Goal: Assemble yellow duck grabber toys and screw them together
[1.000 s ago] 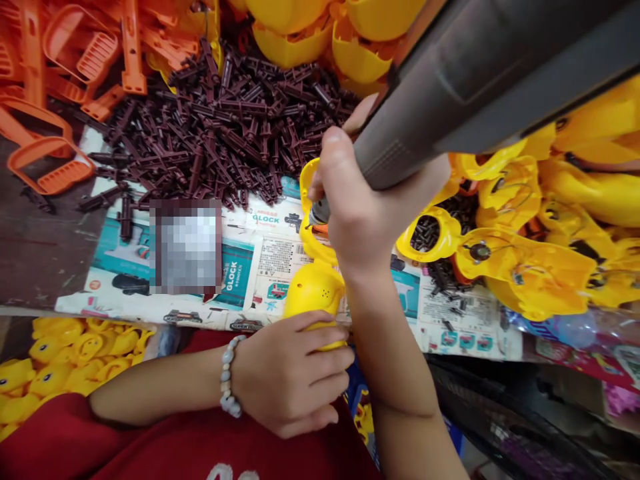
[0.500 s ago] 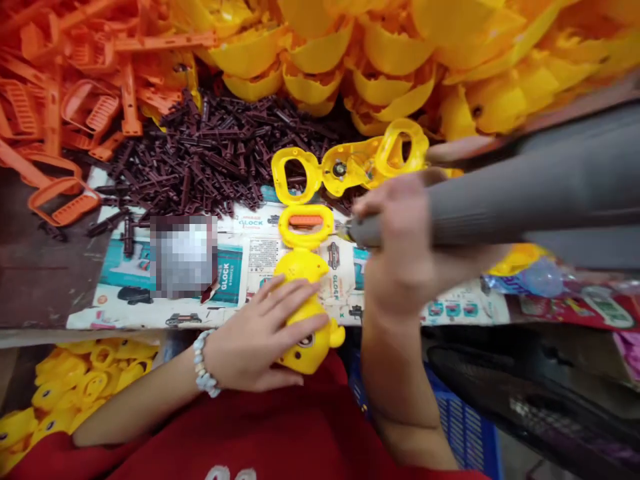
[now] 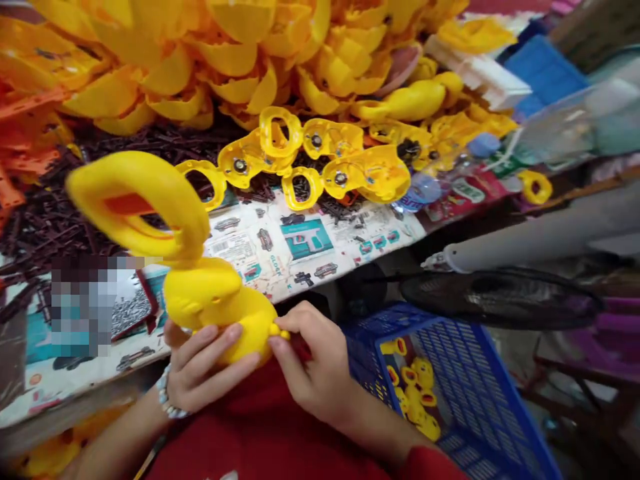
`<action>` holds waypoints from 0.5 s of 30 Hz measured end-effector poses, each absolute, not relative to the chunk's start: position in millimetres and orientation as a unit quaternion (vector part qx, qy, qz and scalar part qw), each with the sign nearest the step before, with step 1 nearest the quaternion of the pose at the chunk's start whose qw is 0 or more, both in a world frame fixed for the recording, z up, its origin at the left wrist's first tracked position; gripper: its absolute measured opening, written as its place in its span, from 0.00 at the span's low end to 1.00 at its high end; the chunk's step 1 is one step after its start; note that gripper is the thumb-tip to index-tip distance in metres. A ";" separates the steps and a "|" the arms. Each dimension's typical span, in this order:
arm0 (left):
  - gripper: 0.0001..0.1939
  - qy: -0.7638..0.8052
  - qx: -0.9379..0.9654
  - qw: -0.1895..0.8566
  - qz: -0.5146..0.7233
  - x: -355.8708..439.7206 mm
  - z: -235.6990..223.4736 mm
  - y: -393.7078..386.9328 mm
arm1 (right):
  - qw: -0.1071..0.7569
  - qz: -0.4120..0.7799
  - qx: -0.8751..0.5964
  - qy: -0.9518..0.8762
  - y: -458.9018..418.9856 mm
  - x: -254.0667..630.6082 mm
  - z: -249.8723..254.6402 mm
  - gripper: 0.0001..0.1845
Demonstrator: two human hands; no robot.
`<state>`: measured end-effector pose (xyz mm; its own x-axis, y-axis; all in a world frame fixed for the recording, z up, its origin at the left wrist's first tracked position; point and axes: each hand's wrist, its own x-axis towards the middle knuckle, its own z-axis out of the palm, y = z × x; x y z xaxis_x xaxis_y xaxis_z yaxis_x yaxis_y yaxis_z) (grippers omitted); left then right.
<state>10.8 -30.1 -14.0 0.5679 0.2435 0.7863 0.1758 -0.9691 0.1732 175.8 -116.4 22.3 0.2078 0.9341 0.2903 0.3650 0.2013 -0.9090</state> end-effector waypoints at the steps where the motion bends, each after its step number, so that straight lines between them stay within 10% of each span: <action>1: 0.14 0.097 0.893 0.026 0.438 10.4 -12.8 -28.5 | 0.540 0.258 -0.565 -0.568 -117.3 176.6 21.0 0.04; 12: 0.29 -0.123 0.945 0.015 0.304 28.2 -21.4 -30.2 | 0.628 0.165 -0.554 -0.520 -173.2 214.9 -2.6 0.15; 15: 0.27 -0.225 0.932 0.063 0.278 69.1 -26.9 -61.7 | 0.661 0.334 -0.507 -0.441 -210.1 230.5 -28.2 0.42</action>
<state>69.1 -61.7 -26.9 0.7443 -0.3838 0.5466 -0.4543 -0.8908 -0.0070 230.5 -210.1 -28.2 0.3882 0.8886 0.2442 0.0068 0.2623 -0.9650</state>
